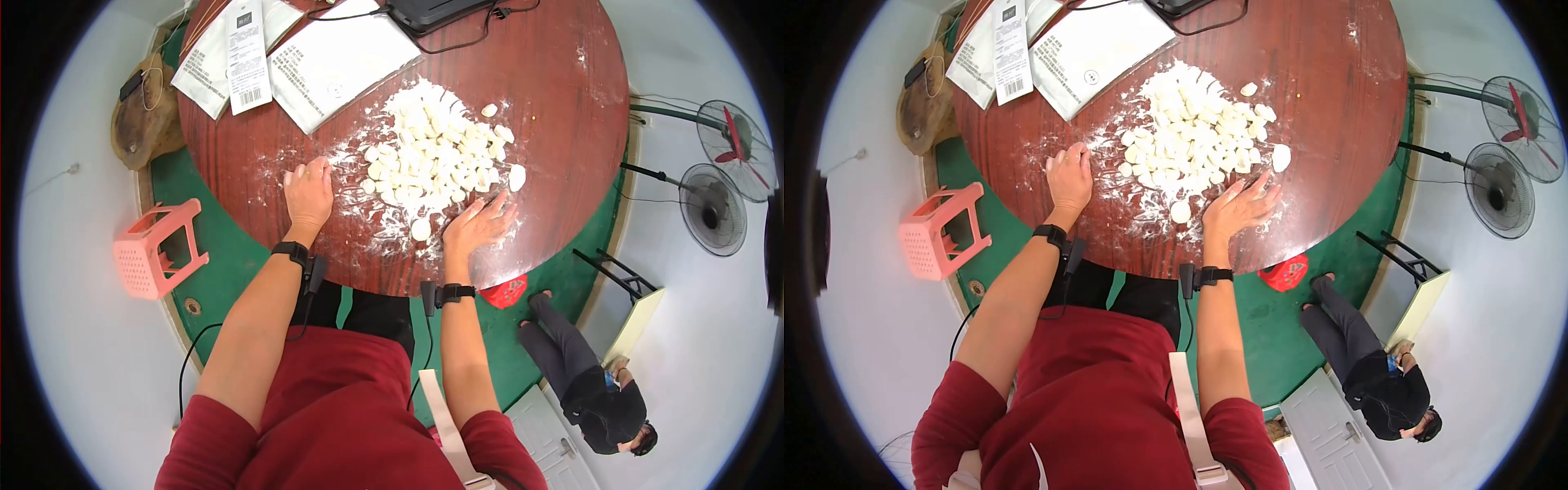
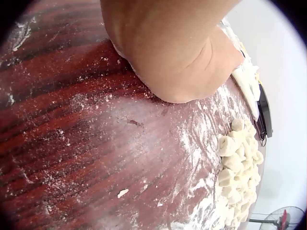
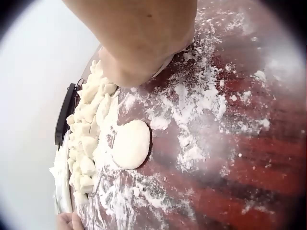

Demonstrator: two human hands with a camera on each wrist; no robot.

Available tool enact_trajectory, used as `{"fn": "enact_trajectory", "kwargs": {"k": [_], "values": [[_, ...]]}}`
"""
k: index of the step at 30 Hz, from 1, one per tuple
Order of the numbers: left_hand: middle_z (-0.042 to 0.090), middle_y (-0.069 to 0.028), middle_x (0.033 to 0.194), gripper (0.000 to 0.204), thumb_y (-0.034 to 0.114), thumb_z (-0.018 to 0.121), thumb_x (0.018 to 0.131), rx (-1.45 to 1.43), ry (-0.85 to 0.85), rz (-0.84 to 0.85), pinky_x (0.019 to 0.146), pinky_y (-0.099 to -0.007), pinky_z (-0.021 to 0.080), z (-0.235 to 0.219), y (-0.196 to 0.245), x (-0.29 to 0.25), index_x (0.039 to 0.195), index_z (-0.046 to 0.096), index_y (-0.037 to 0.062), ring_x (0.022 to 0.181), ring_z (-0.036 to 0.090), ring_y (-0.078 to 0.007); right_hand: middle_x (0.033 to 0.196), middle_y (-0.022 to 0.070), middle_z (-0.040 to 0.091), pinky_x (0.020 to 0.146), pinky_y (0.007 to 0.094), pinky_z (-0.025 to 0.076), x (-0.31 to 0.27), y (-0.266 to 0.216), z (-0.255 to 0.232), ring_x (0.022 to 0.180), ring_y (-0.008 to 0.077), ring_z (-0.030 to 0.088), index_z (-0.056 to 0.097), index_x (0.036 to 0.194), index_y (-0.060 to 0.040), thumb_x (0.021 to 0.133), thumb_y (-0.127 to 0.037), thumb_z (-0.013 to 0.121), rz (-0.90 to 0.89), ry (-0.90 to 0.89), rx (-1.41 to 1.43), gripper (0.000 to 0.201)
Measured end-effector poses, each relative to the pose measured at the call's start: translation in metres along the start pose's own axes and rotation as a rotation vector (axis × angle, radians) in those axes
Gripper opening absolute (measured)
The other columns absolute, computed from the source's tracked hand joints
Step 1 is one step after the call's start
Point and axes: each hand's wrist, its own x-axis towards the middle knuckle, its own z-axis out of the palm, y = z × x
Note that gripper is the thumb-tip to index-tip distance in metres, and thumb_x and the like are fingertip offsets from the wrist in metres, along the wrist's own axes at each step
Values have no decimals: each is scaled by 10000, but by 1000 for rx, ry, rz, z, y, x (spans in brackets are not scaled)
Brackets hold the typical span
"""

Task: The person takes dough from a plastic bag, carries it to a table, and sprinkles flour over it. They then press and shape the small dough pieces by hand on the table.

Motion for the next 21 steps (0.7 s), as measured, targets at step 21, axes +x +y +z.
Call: {"fn": "enact_trajectory", "kwargs": {"k": [21], "values": [[661,-72,924,190,232,540,961,56,-22,-15,808,-440,411,1,4,0,1068,624,101,874,593,-285,1588,230,112,1126,640,88,9,-11,-7,1488,383,89,255,1554,-187,969,-385,469,46,-70,-54,654]]}}
